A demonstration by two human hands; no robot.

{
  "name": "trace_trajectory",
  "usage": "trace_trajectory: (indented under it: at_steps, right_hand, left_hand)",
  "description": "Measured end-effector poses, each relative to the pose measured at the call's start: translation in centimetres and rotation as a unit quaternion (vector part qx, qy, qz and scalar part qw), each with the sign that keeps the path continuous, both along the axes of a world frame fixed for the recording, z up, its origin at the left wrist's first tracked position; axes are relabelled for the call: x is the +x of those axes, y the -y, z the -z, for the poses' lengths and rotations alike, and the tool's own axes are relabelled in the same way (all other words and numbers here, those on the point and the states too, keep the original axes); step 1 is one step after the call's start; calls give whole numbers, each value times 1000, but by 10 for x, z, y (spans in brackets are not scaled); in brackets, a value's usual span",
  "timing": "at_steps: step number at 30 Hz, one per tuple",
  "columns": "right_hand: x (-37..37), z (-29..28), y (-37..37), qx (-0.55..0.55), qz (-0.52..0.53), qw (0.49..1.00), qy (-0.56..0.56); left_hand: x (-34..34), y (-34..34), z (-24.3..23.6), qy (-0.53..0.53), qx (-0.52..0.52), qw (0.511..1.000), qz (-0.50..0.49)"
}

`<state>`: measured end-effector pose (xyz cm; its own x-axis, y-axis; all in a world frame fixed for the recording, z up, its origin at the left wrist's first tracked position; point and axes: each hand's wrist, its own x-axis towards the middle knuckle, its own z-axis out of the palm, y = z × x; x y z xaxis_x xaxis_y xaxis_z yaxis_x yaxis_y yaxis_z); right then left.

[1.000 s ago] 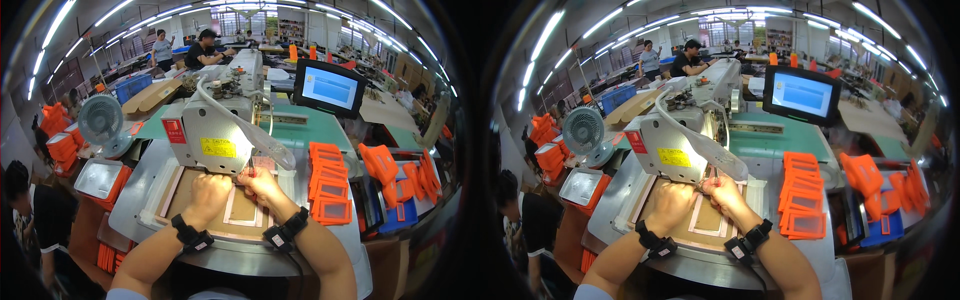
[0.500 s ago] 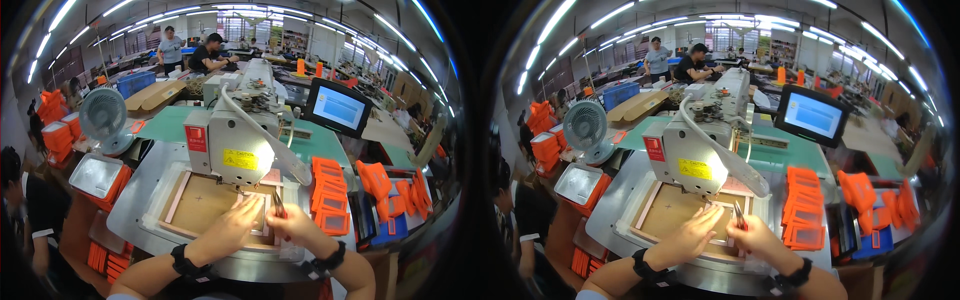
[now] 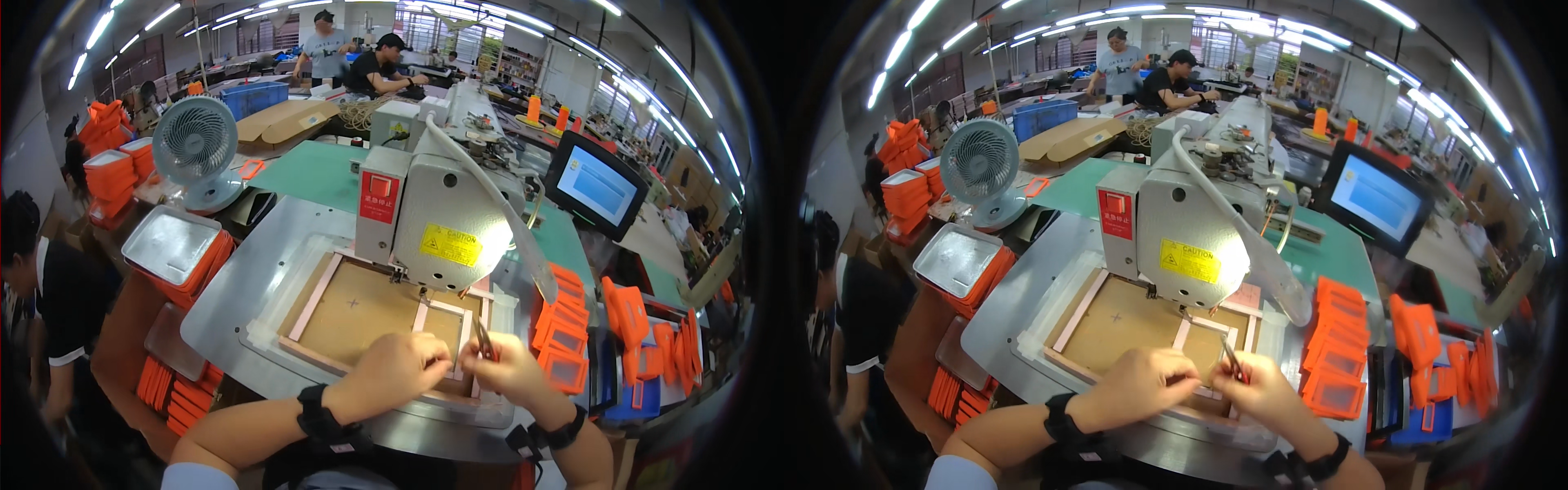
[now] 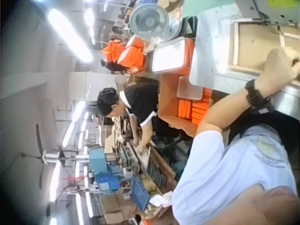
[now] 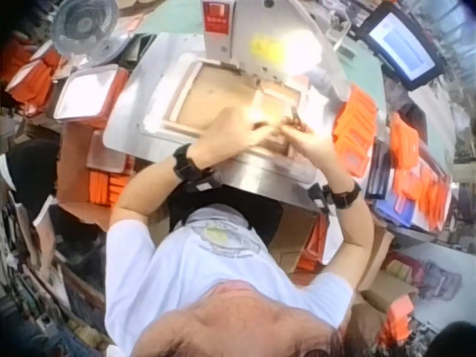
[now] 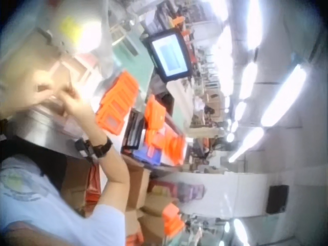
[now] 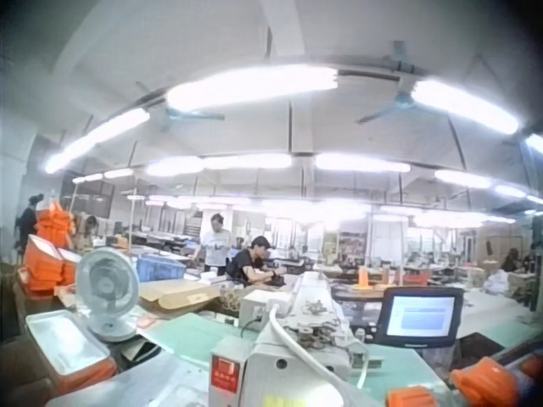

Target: Sewing the base and flaps of orange medical bags using an industrial sewing machine.

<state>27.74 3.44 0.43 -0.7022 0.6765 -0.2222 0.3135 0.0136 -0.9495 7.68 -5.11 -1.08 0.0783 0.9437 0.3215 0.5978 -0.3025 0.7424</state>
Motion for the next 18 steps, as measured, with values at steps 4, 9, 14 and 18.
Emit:
trace_trajectory:
  at_steps: [4,9,14,18]
  right_hand:
    - [-17,16,-47,-190,37,966,-170]
    - [-42,42,-101,-243,111,943,-198]
    - [-68,48,-111,-166,103,973,-125]
    - [-75,58,-112,-118,86,985,-95]
  left_hand:
    - [-32,-34,24,23,-77,996,-47]
    - [-34,-62,35,-4,-105,986,-131]
    - [-28,-76,46,1,-115,975,-188]
    - [-25,-76,50,18,-108,974,-199]
